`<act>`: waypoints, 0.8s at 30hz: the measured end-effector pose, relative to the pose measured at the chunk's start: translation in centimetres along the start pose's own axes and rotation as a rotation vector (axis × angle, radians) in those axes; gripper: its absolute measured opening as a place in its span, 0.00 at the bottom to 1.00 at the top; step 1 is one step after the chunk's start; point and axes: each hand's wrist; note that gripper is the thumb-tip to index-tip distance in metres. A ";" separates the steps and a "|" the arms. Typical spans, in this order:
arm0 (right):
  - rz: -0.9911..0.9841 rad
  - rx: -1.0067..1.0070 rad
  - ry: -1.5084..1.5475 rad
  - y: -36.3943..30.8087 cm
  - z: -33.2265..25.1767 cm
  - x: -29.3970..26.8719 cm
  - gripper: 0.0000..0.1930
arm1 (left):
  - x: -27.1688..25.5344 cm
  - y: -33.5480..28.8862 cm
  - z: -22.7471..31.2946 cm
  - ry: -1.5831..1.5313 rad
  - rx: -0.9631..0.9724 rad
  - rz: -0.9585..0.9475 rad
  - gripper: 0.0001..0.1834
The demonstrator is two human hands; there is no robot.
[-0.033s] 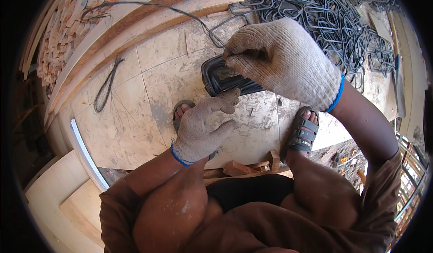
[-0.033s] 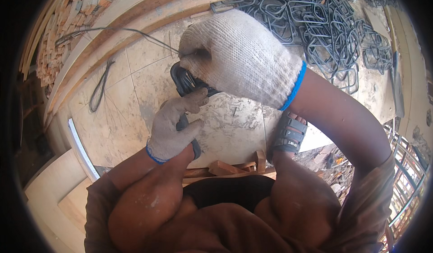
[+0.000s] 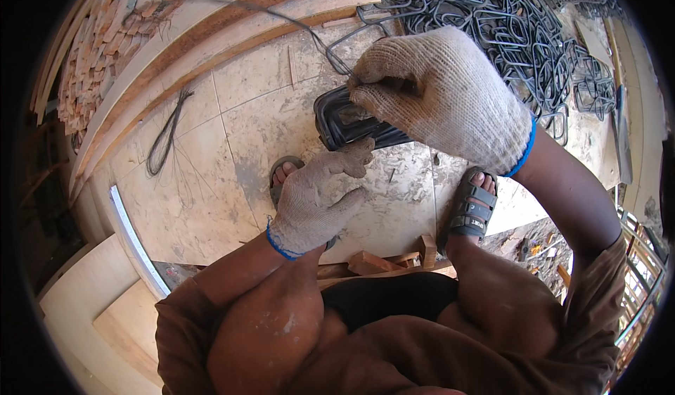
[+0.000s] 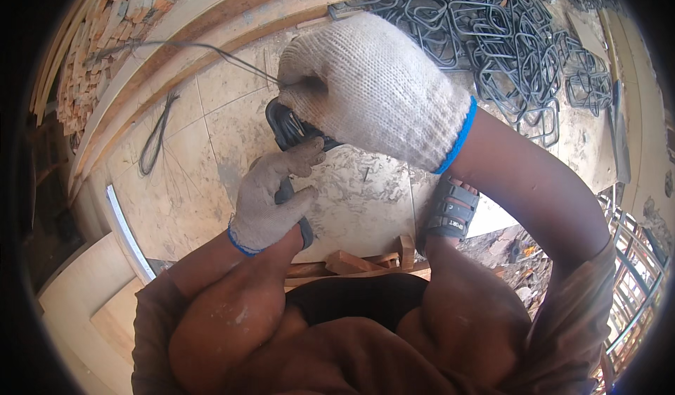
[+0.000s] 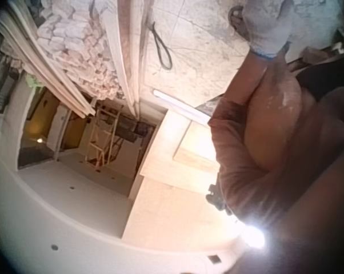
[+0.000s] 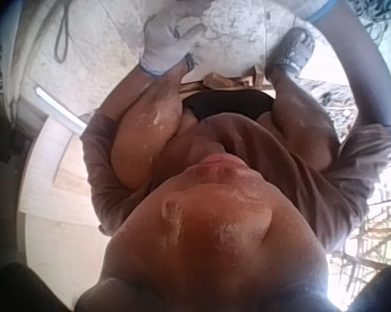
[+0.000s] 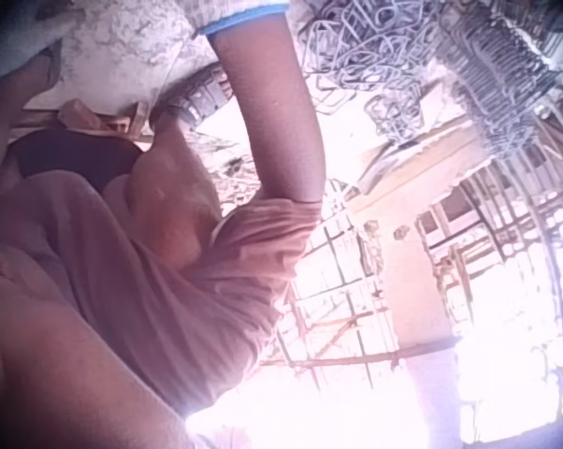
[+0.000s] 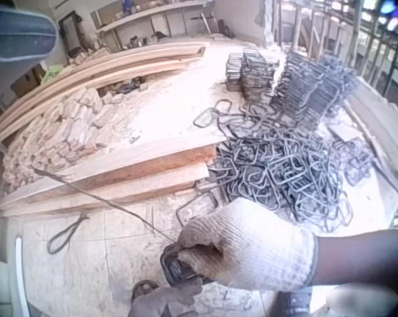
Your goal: The person sits on a stool and repeatedly picks up wire ties from a pile on the floor. They wrap each tie around a stack of rectangular metal frames and twist it to secure the bundle. The tied frames are stacked on the floor as the task progresses.
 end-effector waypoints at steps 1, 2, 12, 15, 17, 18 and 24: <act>0.003 -0.021 -0.028 0.1 0.0 0.0 0.09 | 0.1 0.2 0.4 -0.036 0.019 0.004 0.19; 0.025 -0.046 -0.070 0.2 -0.1 0.2 0.08 | 0.1 0.3 0.7 -0.071 0.038 0.008 0.19; -0.075 0.109 -0.076 0.4 2.3 1.5 0.09 | -0.9 1.0 0.3 0.035 0.065 0.071 0.21; -0.094 0.120 -0.109 0.4 2.8 2.3 0.09 | -0.7 1.1 0.4 0.051 0.063 0.033 0.21; -0.118 0.152 -0.121 0.5 2.8 2.7 0.10 | -0.7 1.1 -0.1 0.100 0.048 0.022 0.21; -0.137 0.186 -0.111 0.7 2.5 2.8 0.11 | -0.8 1.0 -0.1 0.109 0.038 0.022 0.21; -0.164 0.312 -0.166 0.9 0.7 4.6 0.10 | -0.5 0.7 -1.3 0.108 0.051 0.164 0.20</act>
Point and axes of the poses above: each hand's wrist, its own y-axis towards the middle knuckle, its own x-axis out of the palm, z = x × y, and after that the axes turned 10 degrees about -z, right-handed
